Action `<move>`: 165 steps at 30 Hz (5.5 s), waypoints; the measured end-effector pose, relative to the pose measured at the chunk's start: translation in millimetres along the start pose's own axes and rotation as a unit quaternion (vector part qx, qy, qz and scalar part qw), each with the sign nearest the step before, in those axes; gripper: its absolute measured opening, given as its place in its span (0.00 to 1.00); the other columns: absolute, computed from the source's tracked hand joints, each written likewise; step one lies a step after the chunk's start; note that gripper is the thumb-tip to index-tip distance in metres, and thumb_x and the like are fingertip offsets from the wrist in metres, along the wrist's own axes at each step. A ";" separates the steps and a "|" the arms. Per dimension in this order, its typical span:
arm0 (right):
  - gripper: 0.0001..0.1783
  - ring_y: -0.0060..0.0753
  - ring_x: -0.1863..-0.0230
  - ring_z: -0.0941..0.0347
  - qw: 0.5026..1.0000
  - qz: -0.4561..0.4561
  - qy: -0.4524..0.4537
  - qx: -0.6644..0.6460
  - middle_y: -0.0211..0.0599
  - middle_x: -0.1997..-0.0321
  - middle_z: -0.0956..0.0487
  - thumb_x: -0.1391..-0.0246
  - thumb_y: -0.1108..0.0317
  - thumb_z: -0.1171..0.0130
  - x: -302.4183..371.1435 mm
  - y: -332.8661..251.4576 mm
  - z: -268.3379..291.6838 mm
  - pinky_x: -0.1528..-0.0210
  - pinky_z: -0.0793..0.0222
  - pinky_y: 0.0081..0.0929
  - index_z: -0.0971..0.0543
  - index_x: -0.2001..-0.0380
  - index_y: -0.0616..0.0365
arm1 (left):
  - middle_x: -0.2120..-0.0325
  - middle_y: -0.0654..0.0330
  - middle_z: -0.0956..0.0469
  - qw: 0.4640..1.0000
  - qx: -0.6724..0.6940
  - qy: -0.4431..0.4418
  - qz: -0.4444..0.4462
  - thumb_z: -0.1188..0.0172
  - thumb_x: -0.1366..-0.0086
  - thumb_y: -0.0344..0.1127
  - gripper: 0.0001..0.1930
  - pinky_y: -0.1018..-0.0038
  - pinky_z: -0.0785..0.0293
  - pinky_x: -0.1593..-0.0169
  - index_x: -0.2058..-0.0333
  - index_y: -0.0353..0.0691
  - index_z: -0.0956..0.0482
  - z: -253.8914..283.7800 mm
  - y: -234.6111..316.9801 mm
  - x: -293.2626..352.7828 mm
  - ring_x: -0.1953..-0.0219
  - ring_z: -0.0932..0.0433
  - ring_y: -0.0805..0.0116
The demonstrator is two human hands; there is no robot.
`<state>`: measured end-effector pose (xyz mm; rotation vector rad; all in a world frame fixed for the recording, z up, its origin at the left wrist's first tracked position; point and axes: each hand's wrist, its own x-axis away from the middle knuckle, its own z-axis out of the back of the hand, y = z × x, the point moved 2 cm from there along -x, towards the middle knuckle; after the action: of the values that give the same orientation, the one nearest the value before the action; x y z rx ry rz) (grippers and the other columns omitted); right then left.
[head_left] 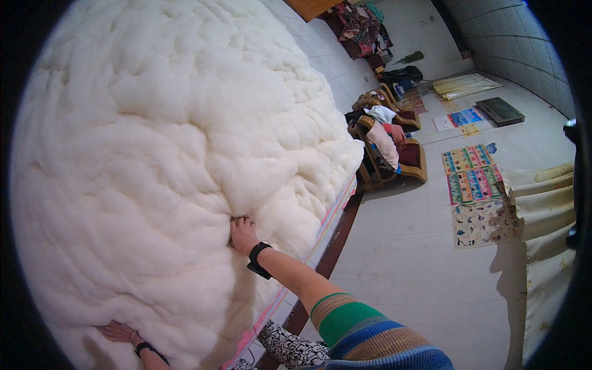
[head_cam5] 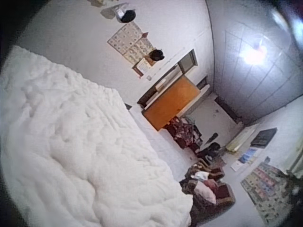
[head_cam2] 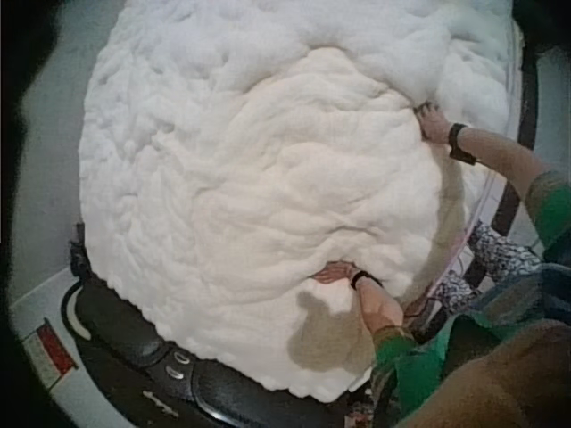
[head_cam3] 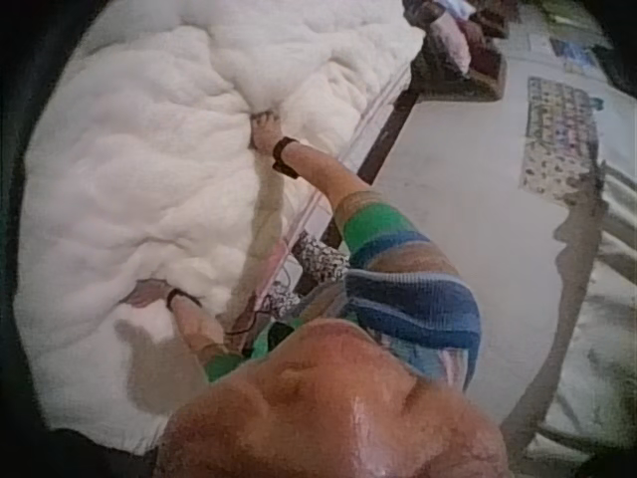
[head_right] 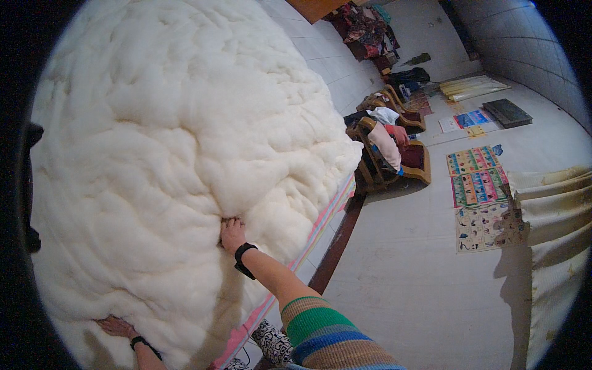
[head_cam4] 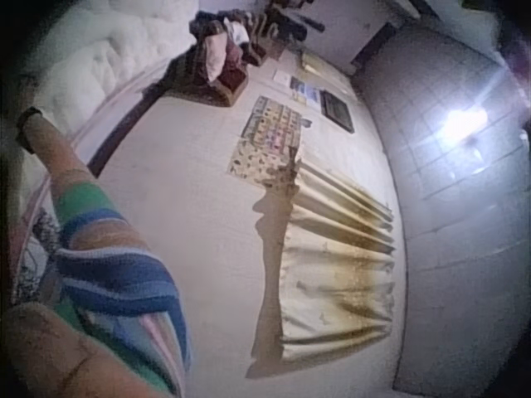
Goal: The person repeatedly lifts, spreads, and pats a large sheet of white cotton batting on a bed to fluff and even it out. They walk around the bed to adjust different sections and then pick up a pink blanket from a nearby pile.
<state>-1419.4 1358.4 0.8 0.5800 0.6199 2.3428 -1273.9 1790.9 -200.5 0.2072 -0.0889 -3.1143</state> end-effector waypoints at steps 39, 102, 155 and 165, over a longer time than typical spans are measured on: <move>0.19 0.49 0.53 0.35 0.999 -0.001 0.033 -0.001 0.50 0.57 0.31 0.55 0.64 0.50 -1.0 9.6 -1.4 0.57 0.34 0.44 0.30 0.58 0.60 | 0.37 0.59 0.50 0.999 0.001 0.038 -0.039 0.62 0.32 0.48 0.26 0.63 0.47 0.40 0.39 0.46 0.49 -54.7 -11.2 34.6 0.36 0.48 0.64; 0.22 0.58 0.44 0.41 0.999 -0.009 -0.007 0.041 0.56 0.48 0.34 0.50 0.62 0.53 7.3 -5.7 20.4 0.47 0.43 0.55 0.31 0.52 0.60 | 0.42 0.53 0.40 0.965 -0.152 -0.209 0.039 0.59 0.32 0.42 0.24 0.65 0.42 0.41 0.41 0.38 0.43 -104.3 -61.4 43.8 0.44 0.37 0.60; 0.37 0.54 0.33 0.56 0.949 0.170 0.204 -0.171 0.50 0.33 0.50 0.53 0.58 0.43 112.2 133.3 -73.8 0.35 0.62 0.50 0.41 0.38 0.48 | 0.42 0.50 0.40 0.983 -0.109 -0.145 0.016 0.53 0.38 0.40 0.25 0.64 0.47 0.39 0.44 0.38 0.38 -217.6 -13.2 122.7 0.39 0.44 0.54; 0.26 0.56 0.41 0.43 0.958 0.121 0.119 -0.232 0.52 0.45 0.34 0.49 0.54 0.47 49.9 251.7 -130.6 0.39 0.48 0.44 0.30 0.49 0.55 | 0.41 0.42 0.47 0.833 0.504 -0.019 0.228 0.55 0.36 0.34 0.27 0.61 0.51 0.37 0.41 0.29 0.47 1.8 33.8 130.8 0.39 0.47 0.47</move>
<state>-1642.3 1183.0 50.8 0.1661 0.0834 2.6889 -1403.2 1754.3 -214.0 0.0968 -1.5142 -2.2769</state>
